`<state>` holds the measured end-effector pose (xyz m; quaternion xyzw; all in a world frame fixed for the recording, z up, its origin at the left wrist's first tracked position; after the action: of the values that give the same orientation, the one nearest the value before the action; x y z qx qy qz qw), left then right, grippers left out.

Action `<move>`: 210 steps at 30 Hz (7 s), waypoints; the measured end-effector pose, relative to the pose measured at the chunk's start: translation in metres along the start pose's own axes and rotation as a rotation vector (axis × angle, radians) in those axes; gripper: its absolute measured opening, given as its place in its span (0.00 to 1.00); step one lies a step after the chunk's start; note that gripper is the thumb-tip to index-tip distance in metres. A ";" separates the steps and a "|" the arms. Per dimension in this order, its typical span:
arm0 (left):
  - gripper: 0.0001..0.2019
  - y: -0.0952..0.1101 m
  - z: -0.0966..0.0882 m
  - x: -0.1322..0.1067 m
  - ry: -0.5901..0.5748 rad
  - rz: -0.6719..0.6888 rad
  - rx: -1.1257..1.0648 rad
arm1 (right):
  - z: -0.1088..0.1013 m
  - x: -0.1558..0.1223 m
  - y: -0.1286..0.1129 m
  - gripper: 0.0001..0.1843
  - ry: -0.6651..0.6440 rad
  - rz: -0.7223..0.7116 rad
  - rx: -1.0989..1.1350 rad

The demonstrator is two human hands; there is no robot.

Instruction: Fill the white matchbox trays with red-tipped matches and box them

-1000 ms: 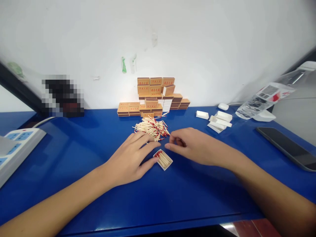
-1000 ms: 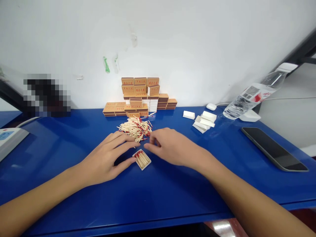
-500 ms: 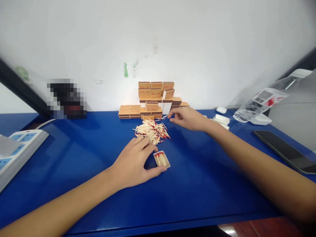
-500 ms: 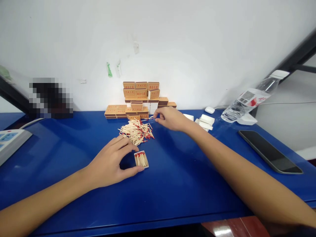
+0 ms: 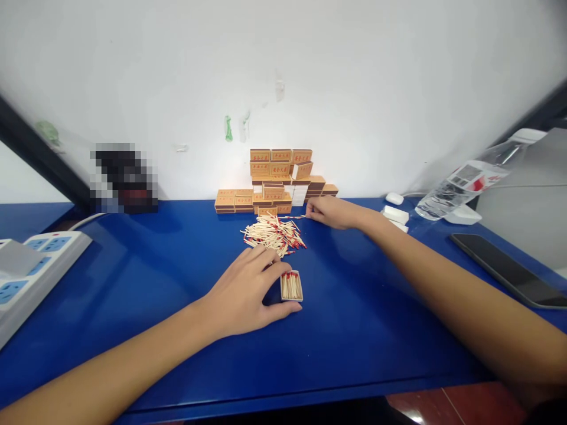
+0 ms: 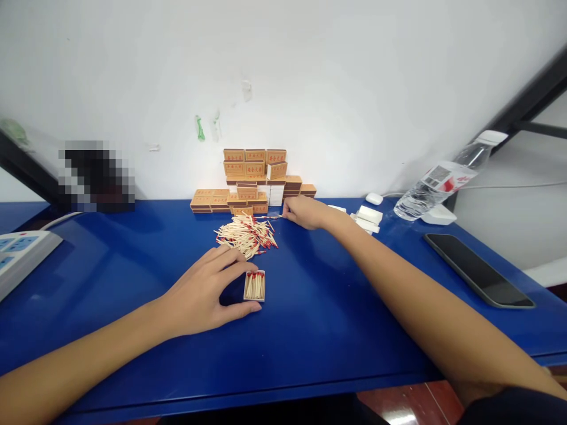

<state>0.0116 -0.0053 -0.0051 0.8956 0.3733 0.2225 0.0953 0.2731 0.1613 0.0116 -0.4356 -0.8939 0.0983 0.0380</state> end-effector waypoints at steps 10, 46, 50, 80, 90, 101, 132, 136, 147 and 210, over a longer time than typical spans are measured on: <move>0.25 0.002 0.000 -0.002 0.002 -0.001 -0.060 | -0.019 -0.021 -0.016 0.07 0.014 0.035 0.004; 0.29 -0.001 0.000 -0.002 0.009 -0.029 -0.120 | -0.006 -0.059 -0.065 0.10 0.278 0.172 0.179; 0.28 -0.001 0.001 -0.004 0.000 0.008 -0.108 | -0.006 -0.035 -0.069 0.16 0.106 0.296 0.244; 0.27 0.000 -0.003 -0.003 -0.013 0.024 -0.074 | -0.009 -0.027 -0.081 0.12 -0.147 0.266 0.077; 0.27 0.000 -0.003 -0.002 -0.019 0.016 -0.077 | -0.020 -0.053 -0.054 0.12 -0.173 0.262 0.078; 0.28 -0.001 -0.003 -0.002 -0.011 0.006 -0.062 | -0.006 -0.052 -0.056 0.07 -0.147 0.197 0.062; 0.27 -0.005 -0.006 0.002 0.034 -0.041 -0.062 | -0.004 -0.087 -0.106 0.10 -0.065 -0.295 0.145; 0.10 -0.004 -0.014 0.003 0.066 -0.006 0.001 | -0.008 -0.093 -0.090 0.12 -0.076 -0.226 0.185; 0.07 -0.006 -0.013 0.002 -0.009 0.053 0.006 | 0.001 -0.088 -0.093 0.05 -0.098 -0.258 0.204; 0.15 -0.002 -0.004 0.005 0.070 -0.021 0.027 | 0.019 -0.079 -0.113 0.06 0.038 -0.310 0.060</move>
<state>0.0112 -0.0001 -0.0006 0.8845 0.3887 0.2477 0.0722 0.2319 0.0282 0.0184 -0.2926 -0.9463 0.1097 0.0828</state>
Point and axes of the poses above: each hand's wrist, its own x-axis towards the middle knuckle, its own z-axis out of the palm, y = z × x, the point moved 1 cm from there along x, towards the middle knuckle, and after that the axes turned 5 degrees about -z, right-handed, at the moved point
